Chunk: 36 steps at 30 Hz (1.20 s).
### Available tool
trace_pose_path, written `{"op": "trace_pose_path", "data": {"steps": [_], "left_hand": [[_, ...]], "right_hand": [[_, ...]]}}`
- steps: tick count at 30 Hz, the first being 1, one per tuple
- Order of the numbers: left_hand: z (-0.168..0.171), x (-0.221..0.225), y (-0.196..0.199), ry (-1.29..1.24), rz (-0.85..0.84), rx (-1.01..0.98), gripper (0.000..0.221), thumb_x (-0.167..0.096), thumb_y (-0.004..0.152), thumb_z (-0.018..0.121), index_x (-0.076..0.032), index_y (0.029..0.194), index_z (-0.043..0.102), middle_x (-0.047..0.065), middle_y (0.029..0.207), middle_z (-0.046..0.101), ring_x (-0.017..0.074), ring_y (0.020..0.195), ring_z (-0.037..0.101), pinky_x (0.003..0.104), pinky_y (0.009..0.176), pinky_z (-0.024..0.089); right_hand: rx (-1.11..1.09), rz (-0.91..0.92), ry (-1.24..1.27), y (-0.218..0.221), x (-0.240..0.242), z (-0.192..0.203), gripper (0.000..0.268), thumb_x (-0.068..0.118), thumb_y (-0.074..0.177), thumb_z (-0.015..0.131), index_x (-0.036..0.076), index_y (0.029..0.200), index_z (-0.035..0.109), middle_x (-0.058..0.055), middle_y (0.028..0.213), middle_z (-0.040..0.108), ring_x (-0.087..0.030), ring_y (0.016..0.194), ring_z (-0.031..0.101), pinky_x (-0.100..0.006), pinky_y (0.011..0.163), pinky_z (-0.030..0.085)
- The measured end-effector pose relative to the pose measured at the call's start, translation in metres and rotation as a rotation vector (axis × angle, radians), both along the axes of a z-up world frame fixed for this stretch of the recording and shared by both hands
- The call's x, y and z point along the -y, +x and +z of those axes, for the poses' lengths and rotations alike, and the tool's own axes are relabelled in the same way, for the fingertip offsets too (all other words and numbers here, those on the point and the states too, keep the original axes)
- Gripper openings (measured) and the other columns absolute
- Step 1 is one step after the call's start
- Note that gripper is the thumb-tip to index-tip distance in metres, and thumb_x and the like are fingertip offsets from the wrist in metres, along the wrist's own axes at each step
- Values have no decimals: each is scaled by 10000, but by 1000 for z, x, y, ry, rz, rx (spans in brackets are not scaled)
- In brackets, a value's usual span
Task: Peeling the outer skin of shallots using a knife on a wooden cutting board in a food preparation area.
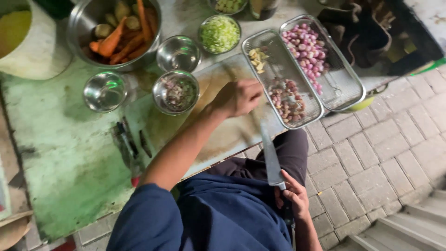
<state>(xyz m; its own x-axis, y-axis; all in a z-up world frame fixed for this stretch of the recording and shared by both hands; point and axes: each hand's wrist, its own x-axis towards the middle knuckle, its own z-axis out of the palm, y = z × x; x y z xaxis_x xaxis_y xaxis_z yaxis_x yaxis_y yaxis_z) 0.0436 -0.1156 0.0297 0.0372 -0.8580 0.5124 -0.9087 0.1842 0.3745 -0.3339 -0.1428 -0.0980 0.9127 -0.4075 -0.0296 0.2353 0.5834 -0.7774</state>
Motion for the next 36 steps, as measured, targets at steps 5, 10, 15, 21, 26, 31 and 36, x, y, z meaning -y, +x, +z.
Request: {"op": "trace_pose_path", "data": {"steps": [5, 10, 15, 21, 26, 31, 36], "left_hand": [[-28, -88, -31, -101, 221, -72, 123, 15, 828, 630, -104, 798, 625, 37, 766, 633, 211, 650, 589, 344, 552, 488], [-46, -115, -55, -234, 378, 9, 108, 67, 791, 745, -32, 819, 713, 92, 824, 693, 230, 715, 642, 322, 631, 519], [-27, -123, -59, -205, 359, 26, 114, 76, 815, 653, -33, 796, 678, 77, 827, 665, 214, 675, 554, 306, 589, 443], [-34, -125, -39, -134, 219, -93, 58, 57, 823, 713, 9, 855, 714, 132, 859, 694, 239, 741, 626, 303, 655, 545], [-30, -125, -33, -143, 174, -142, 48, 21, 883, 692, -17, 857, 679, 102, 849, 634, 238, 700, 571, 330, 657, 503], [-22, -121, -32, -167, 192, -55, 58, 59, 875, 648, 8, 860, 671, 109, 835, 609, 227, 663, 539, 326, 652, 504], [-29, -122, -33, -147, 217, -45, 97, 76, 848, 617, -12, 826, 650, 112, 829, 613, 218, 663, 530, 314, 632, 491]], "right_hand": [[70, -1, 88, 1, 5, -13, 695, 74, 888, 648, 35, 1505, 332, -272, 722, 532, -249, 450, 477, -319, 367, 460], [-17, 86, 47, 9, 10, -4, 700, 97, 872, 641, 24, 1498, 335, -248, 693, 536, -244, 438, 471, -307, 373, 471], [-37, 119, 80, 5, 14, -2, 680, 71, 881, 613, 41, 1502, 339, -246, 696, 524, -240, 438, 464, -308, 378, 468], [-160, 33, -78, 23, 0, 32, 639, 74, 889, 586, 38, 1489, 367, -216, 690, 551, -230, 451, 500, -297, 400, 486], [-524, -41, -614, 50, -24, 98, 573, 27, 888, 540, 18, 1455, 455, -53, 625, 572, -107, 528, 506, -230, 584, 440], [-744, 37, -1283, 62, -41, 125, 562, 124, 886, 590, 237, 1433, 523, 15, 750, 525, -169, 571, 508, -274, 616, 504], [-673, 100, -1402, 64, -40, 139, 542, 108, 896, 578, 231, 1422, 525, 36, 725, 479, -135, 494, 465, -287, 523, 498]]}}
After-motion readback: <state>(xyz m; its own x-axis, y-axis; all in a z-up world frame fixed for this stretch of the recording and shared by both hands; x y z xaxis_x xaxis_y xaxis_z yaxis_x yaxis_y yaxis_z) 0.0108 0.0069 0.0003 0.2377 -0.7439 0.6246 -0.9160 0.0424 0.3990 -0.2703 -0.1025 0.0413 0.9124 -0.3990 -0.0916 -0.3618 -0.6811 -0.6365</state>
